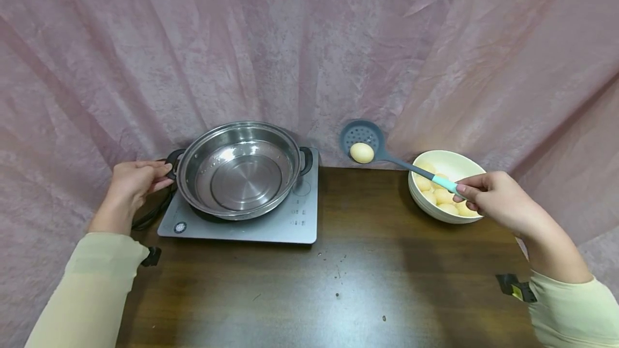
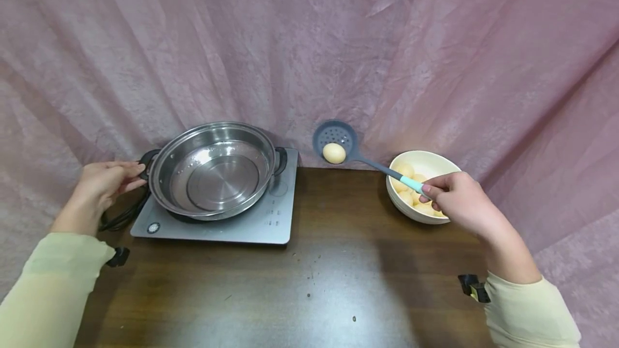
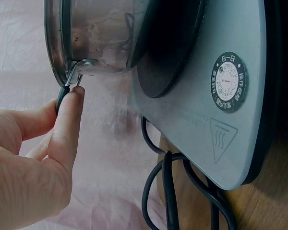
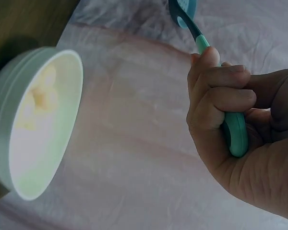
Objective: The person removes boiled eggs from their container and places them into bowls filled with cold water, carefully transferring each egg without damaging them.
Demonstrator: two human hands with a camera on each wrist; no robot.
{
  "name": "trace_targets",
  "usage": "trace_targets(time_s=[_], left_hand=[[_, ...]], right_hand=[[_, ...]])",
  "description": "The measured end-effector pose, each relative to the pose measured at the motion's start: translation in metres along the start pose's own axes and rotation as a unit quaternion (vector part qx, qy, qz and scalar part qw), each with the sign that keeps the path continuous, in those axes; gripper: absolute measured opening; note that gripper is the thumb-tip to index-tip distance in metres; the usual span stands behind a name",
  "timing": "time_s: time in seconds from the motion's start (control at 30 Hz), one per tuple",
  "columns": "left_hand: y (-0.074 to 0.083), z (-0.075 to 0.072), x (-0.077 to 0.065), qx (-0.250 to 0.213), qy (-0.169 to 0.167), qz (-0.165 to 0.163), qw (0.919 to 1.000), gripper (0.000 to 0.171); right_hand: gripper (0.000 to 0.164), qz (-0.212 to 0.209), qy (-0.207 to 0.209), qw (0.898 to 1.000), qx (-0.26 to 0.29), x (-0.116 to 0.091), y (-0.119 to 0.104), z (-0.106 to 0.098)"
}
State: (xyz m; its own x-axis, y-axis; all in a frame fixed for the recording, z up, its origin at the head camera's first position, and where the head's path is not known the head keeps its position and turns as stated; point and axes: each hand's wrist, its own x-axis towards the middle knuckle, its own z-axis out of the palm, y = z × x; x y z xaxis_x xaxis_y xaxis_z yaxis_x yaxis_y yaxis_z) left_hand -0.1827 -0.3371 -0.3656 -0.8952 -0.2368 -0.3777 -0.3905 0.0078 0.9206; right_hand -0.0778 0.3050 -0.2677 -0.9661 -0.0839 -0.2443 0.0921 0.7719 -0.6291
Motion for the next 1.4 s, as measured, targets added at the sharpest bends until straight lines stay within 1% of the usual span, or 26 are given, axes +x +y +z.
trace_targets(time_s=[0.13, 0.37, 0.5, 0.6, 0.73, 0.87, 0.97, 1.17, 1.3, 1.4], left_hand=[[0.001, 0.001, -0.001, -0.001, -0.001, -0.003, 1.0, 0.019], [0.001, 0.001, -0.003, 0.007, 0.0, -0.003, 1.0, 0.02], [0.001, 0.0, -0.002, 0.0, -0.002, -0.001, 1.0, 0.018], [0.001, -0.002, -0.001, -0.004, 0.0, -0.002, 1.0, 0.019], [0.0, -0.003, -0.001, -0.003, 0.003, -0.007, 1.0, 0.024], [0.001, -0.003, -0.001, 0.009, 0.005, -0.007, 0.9999, 0.029], [0.003, -0.002, -0.002, 0.012, 0.005, -0.005, 0.9999, 0.031], [0.005, 0.001, -0.004, 0.017, 0.008, 0.002, 0.9998, 0.024], [0.004, 0.001, -0.004, 0.021, 0.007, 0.003, 0.9998, 0.02], [0.004, 0.001, -0.004, 0.018, 0.005, 0.005, 0.9998, 0.017]], right_hand=[[0.039, 0.007, 0.009, 1.0, 0.003, -0.007, 0.013, -0.007], [0.04, 0.002, 0.054, 0.998, -0.024, -0.019, 0.039, -0.021], [0.043, 0.012, 0.075, 0.996, -0.035, -0.027, 0.053, -0.028], [0.046, 0.029, 0.083, 0.995, -0.046, -0.033, 0.062, -0.032], [0.051, 0.046, 0.088, 0.994, -0.048, -0.039, 0.075, -0.034], [0.051, 0.057, 0.104, 0.992, -0.048, -0.044, 0.087, -0.036], [0.051, 0.063, 0.119, 0.989, -0.058, -0.046, 0.095, -0.036], [0.049, 0.081, 0.131, 0.984, -0.087, -0.052, 0.111, -0.036], [0.046, 0.093, 0.148, 0.978, -0.11, -0.054, 0.118, -0.036], [0.043, 0.099, 0.154, 0.976, -0.116, -0.054, 0.122, -0.037]])
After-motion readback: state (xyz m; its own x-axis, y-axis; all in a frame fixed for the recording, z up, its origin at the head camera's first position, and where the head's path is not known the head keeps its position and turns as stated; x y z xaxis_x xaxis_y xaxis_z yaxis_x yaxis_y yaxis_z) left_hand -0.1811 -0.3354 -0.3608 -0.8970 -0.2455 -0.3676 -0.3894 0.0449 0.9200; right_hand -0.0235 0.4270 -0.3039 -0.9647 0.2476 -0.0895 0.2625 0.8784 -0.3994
